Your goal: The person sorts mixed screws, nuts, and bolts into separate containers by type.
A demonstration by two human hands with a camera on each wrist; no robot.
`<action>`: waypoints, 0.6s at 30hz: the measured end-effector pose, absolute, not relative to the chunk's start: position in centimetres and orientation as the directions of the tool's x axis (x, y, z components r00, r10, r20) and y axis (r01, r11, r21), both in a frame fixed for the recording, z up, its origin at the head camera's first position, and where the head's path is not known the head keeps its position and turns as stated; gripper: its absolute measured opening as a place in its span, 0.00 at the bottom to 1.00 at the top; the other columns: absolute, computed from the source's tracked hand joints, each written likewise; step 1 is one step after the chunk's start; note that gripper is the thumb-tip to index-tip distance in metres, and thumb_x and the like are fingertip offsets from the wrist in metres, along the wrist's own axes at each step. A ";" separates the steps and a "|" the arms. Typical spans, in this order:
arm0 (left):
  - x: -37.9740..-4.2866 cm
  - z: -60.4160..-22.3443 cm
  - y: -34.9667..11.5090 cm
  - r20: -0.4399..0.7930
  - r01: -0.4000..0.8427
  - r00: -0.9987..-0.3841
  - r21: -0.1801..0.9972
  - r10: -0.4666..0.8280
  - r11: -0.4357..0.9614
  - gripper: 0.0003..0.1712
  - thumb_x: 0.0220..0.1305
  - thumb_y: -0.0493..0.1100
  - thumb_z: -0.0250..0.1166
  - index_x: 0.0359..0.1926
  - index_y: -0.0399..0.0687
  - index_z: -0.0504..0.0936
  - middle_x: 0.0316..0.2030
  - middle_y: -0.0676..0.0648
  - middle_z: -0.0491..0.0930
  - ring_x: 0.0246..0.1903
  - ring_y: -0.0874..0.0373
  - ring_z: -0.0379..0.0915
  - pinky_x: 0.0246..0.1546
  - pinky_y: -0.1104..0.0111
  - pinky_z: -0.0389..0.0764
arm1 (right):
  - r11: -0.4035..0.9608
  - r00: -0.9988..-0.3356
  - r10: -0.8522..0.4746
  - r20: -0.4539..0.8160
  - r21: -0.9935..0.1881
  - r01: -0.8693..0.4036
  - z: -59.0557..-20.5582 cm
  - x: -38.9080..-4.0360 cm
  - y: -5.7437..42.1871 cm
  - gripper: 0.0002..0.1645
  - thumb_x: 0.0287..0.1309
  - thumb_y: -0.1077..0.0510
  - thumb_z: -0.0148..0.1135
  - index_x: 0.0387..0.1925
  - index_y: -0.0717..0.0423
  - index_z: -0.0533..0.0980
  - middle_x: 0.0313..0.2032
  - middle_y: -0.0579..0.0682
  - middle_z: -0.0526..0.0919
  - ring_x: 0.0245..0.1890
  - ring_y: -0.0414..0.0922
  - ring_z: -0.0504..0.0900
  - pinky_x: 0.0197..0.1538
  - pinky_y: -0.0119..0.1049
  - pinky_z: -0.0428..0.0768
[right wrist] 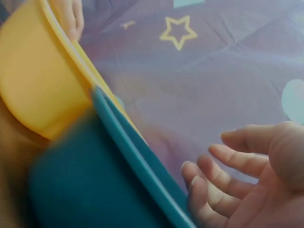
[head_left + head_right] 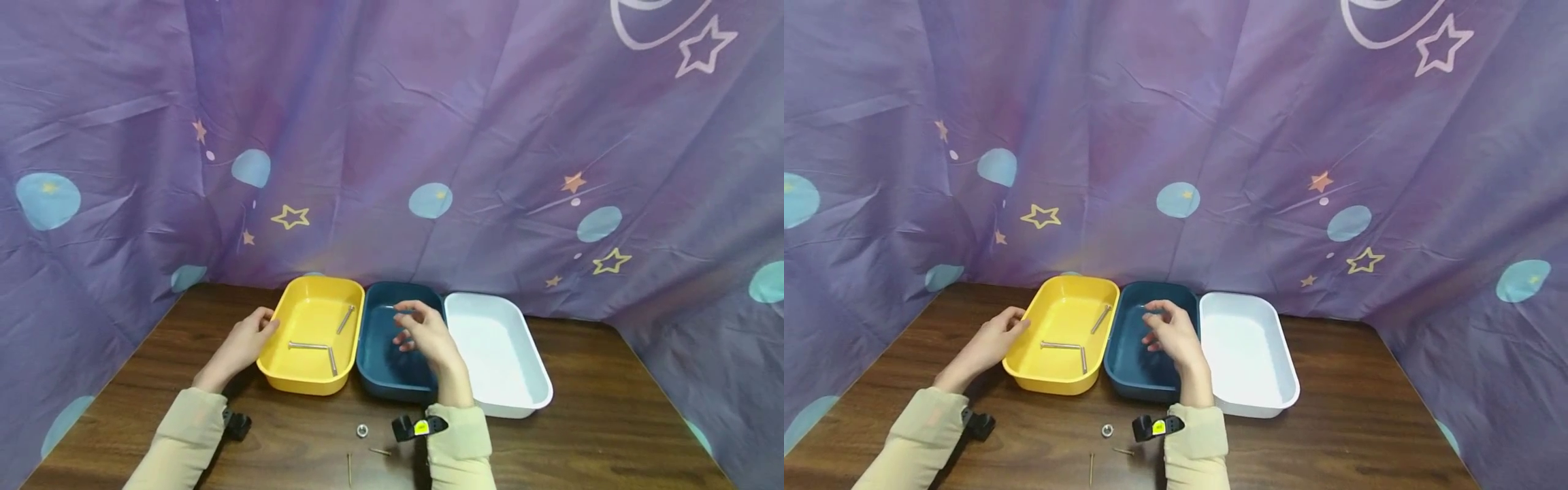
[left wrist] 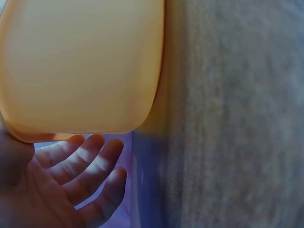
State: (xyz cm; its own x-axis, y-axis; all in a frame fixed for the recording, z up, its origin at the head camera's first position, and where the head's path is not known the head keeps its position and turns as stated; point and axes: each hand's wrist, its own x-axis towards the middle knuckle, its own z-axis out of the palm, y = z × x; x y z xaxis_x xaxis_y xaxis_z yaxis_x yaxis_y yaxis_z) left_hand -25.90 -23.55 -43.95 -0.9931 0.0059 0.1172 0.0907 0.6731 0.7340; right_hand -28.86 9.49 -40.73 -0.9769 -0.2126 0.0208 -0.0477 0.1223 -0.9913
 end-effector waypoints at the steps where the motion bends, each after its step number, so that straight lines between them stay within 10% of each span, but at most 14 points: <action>1: -25.9 -44.0 -23.5 0.114 0.087 -0.993 0.734 0.005 0.674 0.17 0.75 0.42 0.51 0.54 0.31 0.70 0.37 0.39 0.78 0.33 0.51 0.75 0.34 0.62 0.75 | 0.133 -0.973 -0.229 0.024 -0.990 -0.056 -40.7 -28.4 9.5 0.17 0.66 0.64 0.55 0.54 0.66 0.74 0.38 0.60 0.77 0.24 0.47 0.81 0.26 0.36 0.79; 18: -25.8 -44.1 -23.2 0.124 0.097 -0.992 0.716 0.011 0.692 0.17 0.75 0.42 0.50 0.54 0.31 0.70 0.38 0.38 0.78 0.35 0.49 0.74 0.36 0.59 0.75 | 0.096 -0.884 -0.465 0.055 -0.989 -0.112 -40.3 -22.1 8.8 0.19 0.67 0.62 0.54 0.56 0.69 0.71 0.38 0.60 0.80 0.29 0.47 0.82 0.33 0.39 0.81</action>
